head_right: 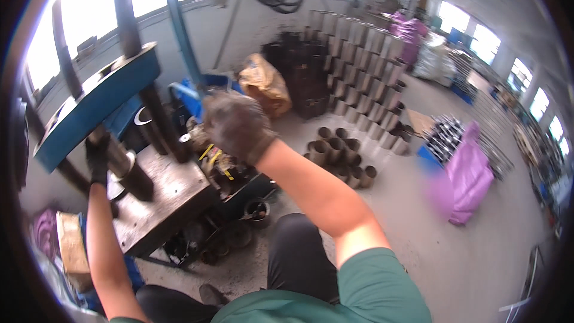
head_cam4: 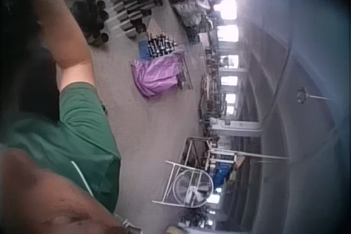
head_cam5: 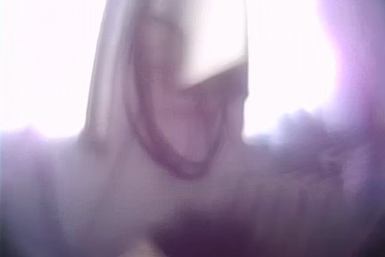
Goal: The person places metal housings and copper-wound stators into a press machine, pulls a lever to assemble them, and then places the finished components into a metal wire basket.
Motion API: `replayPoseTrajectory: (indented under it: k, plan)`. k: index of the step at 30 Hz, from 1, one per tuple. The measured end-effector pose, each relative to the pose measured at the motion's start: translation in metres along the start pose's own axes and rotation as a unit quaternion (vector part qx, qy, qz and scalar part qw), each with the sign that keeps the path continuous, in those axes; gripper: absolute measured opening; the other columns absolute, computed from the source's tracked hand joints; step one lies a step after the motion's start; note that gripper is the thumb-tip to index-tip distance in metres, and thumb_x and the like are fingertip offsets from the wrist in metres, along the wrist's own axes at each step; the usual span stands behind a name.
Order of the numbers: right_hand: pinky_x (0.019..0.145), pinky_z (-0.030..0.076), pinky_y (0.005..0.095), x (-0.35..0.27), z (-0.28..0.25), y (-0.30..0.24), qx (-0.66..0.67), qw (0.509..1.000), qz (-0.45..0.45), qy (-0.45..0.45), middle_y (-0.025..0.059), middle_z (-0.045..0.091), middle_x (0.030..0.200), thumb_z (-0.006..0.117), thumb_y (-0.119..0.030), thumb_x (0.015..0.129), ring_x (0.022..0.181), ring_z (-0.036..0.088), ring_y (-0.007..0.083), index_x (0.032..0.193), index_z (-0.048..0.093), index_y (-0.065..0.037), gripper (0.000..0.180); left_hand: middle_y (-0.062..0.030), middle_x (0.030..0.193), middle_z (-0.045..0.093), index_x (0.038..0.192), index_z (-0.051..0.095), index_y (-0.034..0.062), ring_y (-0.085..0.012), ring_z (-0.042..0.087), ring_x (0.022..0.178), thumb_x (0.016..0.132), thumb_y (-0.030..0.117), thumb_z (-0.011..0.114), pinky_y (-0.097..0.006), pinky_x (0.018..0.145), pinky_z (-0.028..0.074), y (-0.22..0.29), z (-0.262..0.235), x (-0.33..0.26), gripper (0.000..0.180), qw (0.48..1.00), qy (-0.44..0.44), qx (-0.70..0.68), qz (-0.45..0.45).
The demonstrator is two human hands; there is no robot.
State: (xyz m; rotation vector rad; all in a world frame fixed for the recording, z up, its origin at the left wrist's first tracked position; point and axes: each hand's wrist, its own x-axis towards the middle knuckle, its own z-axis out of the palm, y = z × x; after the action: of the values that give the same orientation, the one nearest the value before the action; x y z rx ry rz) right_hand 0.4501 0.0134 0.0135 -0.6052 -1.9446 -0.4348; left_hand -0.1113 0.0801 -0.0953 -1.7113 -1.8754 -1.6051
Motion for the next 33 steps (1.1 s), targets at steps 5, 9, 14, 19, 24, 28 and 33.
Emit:
replayPoseTrajectory:
  k: [5, 9, 14, 19, 24, 28, 33]
  plan:
    - [0.082, 0.059, 0.0486, 0.031, 0.015, 0.043, -0.026, 0.990, 0.118, -0.072, 0.0184, 0.073, 0.092, 0.064, -0.023, 0.097, 0.088, 0.073, 0.0363, 0.096, 0.072, -0.007, 0.018, -0.0245, 0.148, 0.060, 0.151, 0.048, -0.0034, -0.0386, 0.057, 0.138, 0.091, 0.043, 0.083, -0.041, 0.119, 0.042, 0.036, -0.016, 0.008, 0.083, 0.994, -0.009, 0.081, -0.067]
    - [0.087, 0.060, 0.0493, 0.056, 0.017, 0.034, -0.104, 0.960, 0.201, -0.163, 0.0206, 0.076, 0.100, 0.063, -0.035, 0.100, 0.099, 0.075, 0.0377, 0.100, 0.076, -0.005, 0.032, -0.0246, 0.151, 0.059, 0.152, 0.048, -0.0023, -0.0393, 0.054, 0.142, 0.090, 0.043, 0.082, -0.042, 0.120, 0.041, 0.056, -0.028, 0.016, 0.084, 0.985, -0.026, 0.172, -0.024]
    - [0.089, 0.059, 0.0496, 0.077, -0.019, 0.016, -0.105, 0.946, 0.217, -0.215, 0.0231, 0.076, 0.098, 0.047, -0.068, 0.103, 0.099, 0.075, 0.0387, 0.101, 0.077, -0.003, 0.071, -0.0209, 0.151, 0.060, 0.153, 0.050, 0.0017, -0.0378, 0.058, 0.138, 0.091, 0.040, 0.081, -0.042, 0.120, 0.043, 0.077, -0.042, 0.005, 0.079, 0.994, -0.001, 0.105, 0.021]
    - [0.089, 0.059, 0.0488, 0.062, -0.014, 0.031, -0.123, 0.955, 0.198, -0.185, 0.0230, 0.076, 0.095, 0.045, -0.071, 0.102, 0.097, 0.076, 0.0385, 0.102, 0.077, -0.003, 0.075, -0.0189, 0.139, 0.064, 0.150, 0.050, -0.0014, -0.0329, 0.063, 0.128, 0.100, 0.007, 0.069, -0.038, 0.113, 0.050, 0.126, -0.019, -0.063, 0.054, 0.979, 0.086, -0.167, 0.075]
    - [0.087, 0.059, 0.0502, 0.040, 0.048, 0.070, -0.202, 0.977, 0.056, -0.048, 0.0208, 0.077, 0.097, 0.058, -0.039, 0.098, 0.094, 0.076, 0.0371, 0.105, 0.077, -0.004, 0.040, -0.0128, 0.132, 0.068, 0.148, 0.053, 0.0032, -0.0258, 0.064, 0.123, 0.085, 0.005, 0.085, -0.039, 0.109, 0.052, 0.137, -0.019, -0.189, 0.070, 0.959, 0.059, -0.264, -0.085]
    - [0.095, 0.052, 0.0453, 0.033, 0.054, 0.069, -0.233, 0.961, -0.042, -0.143, 0.0129, 0.076, 0.099, 0.063, -0.032, 0.092, 0.100, 0.074, 0.0311, 0.101, 0.079, -0.012, 0.027, -0.0095, 0.126, 0.072, 0.143, 0.061, 0.0101, -0.0266, 0.069, 0.113, 0.076, 0.015, 0.088, -0.040, 0.100, 0.057, 0.015, -0.039, -0.238, 0.073, 0.968, 0.080, -0.150, -0.185]
    - [0.075, 0.056, 0.0492, 0.027, -0.009, 0.030, -0.020, 0.983, 0.053, -0.176, 0.0213, 0.073, 0.095, 0.063, -0.050, 0.100, 0.086, 0.072, 0.0393, 0.103, 0.075, -0.008, 0.044, -0.0079, 0.110, 0.070, 0.128, 0.068, 0.0112, -0.0217, 0.066, 0.098, 0.071, 0.002, 0.079, -0.035, 0.090, 0.057, 0.022, -0.053, -0.225, 0.059, 0.979, 0.092, -0.036, -0.180]
